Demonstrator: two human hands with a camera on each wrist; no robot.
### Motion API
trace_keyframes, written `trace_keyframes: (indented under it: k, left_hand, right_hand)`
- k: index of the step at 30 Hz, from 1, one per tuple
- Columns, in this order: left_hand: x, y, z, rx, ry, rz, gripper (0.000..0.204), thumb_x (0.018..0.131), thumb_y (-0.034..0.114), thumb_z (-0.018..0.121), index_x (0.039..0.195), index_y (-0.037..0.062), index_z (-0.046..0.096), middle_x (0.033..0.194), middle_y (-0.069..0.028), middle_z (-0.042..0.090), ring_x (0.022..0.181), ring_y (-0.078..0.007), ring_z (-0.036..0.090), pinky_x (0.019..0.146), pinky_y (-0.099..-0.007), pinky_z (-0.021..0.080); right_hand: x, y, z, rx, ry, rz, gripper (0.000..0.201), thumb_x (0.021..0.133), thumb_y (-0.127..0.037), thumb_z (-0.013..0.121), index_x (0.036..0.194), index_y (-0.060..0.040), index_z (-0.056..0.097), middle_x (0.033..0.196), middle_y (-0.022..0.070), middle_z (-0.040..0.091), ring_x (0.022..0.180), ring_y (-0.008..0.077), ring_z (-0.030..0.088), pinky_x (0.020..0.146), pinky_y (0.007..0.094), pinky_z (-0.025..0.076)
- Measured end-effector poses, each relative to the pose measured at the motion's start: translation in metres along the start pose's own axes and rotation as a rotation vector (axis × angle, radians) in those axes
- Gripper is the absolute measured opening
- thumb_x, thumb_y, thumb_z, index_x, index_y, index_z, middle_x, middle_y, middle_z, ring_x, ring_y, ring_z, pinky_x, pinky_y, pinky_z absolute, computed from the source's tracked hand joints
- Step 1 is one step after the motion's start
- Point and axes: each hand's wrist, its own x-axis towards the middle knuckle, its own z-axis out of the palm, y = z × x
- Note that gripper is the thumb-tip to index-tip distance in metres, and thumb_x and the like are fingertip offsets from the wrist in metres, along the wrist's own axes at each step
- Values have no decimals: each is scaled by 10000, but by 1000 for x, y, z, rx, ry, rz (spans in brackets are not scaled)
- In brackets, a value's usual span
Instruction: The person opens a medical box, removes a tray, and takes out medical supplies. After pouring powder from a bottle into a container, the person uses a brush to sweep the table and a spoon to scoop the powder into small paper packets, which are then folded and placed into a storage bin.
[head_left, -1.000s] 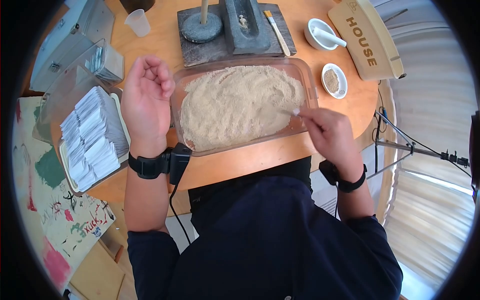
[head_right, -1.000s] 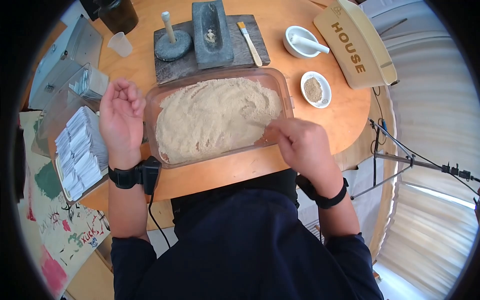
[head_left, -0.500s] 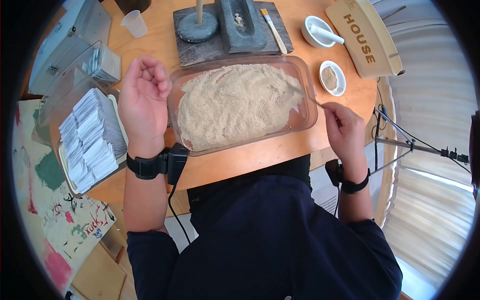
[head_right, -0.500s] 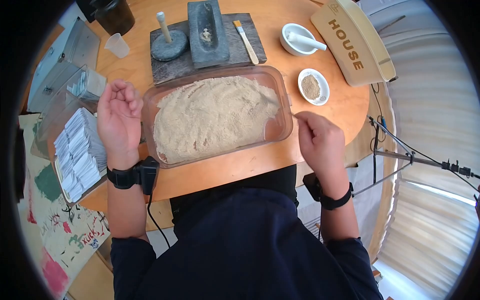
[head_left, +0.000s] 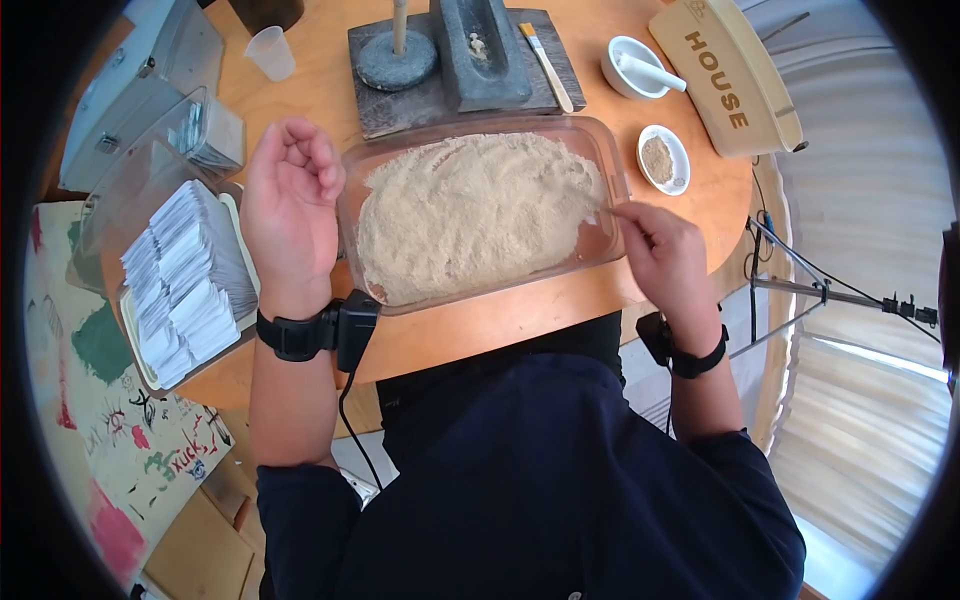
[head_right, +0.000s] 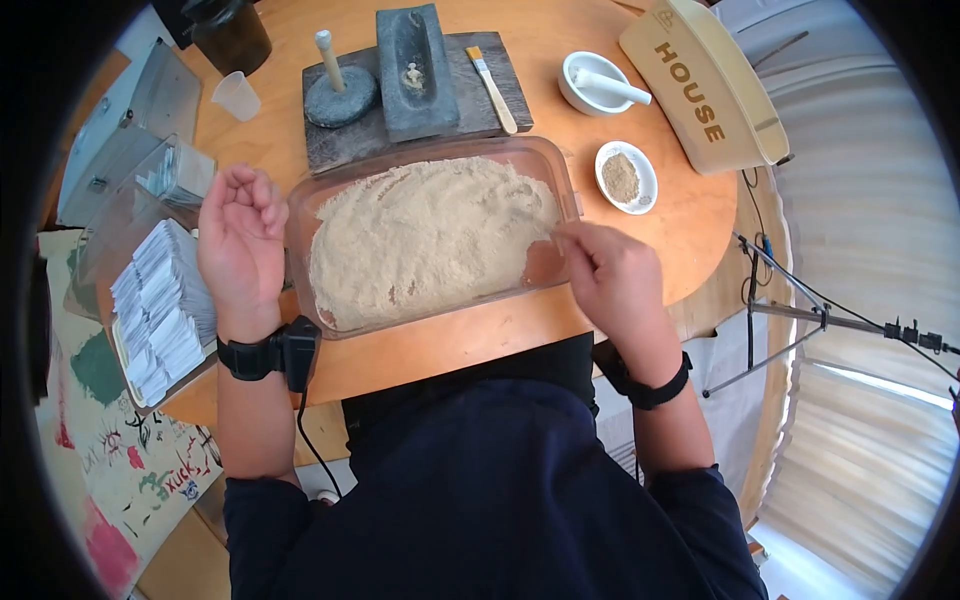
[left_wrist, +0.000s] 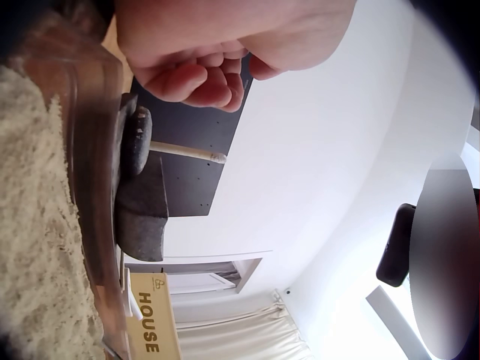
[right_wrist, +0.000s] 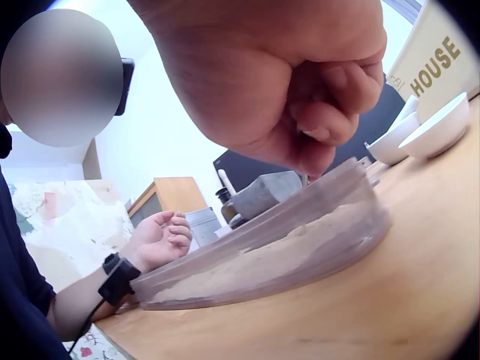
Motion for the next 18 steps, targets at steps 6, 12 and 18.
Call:
trace_keyframes:
  k: [6,12,18]
  left_hand:
    - [-1,1,-1,7,2,5,275,1056,264,428,1029,19,551,833,-58,510,723,-152,443,642,-272,363]
    - [0,1,1,5,6,5,270,1057,262,427,1027,24,551,832,-57,513,723,-152,448,642,-274,364]
    - [-1,1,1,1,9,2,271,1054,268,437,1031,25,555,837,-60,528,723,-152,455,641,-274,366]
  right_hand:
    - [-1,-1,-1,40,-23,49,106,849,-25,665,936,-27,727,768,155,690,640,283,675,586,341,530]
    - [7,5,8,30,14,-12,82,851,-49,669,910,-27,721,746,159,687,617,301,667,564,347,519]
    - [18,13,7,-71,101,134,91,867,-63,649,914,-28,718,728,163,676,630,304,671,575,353,523]
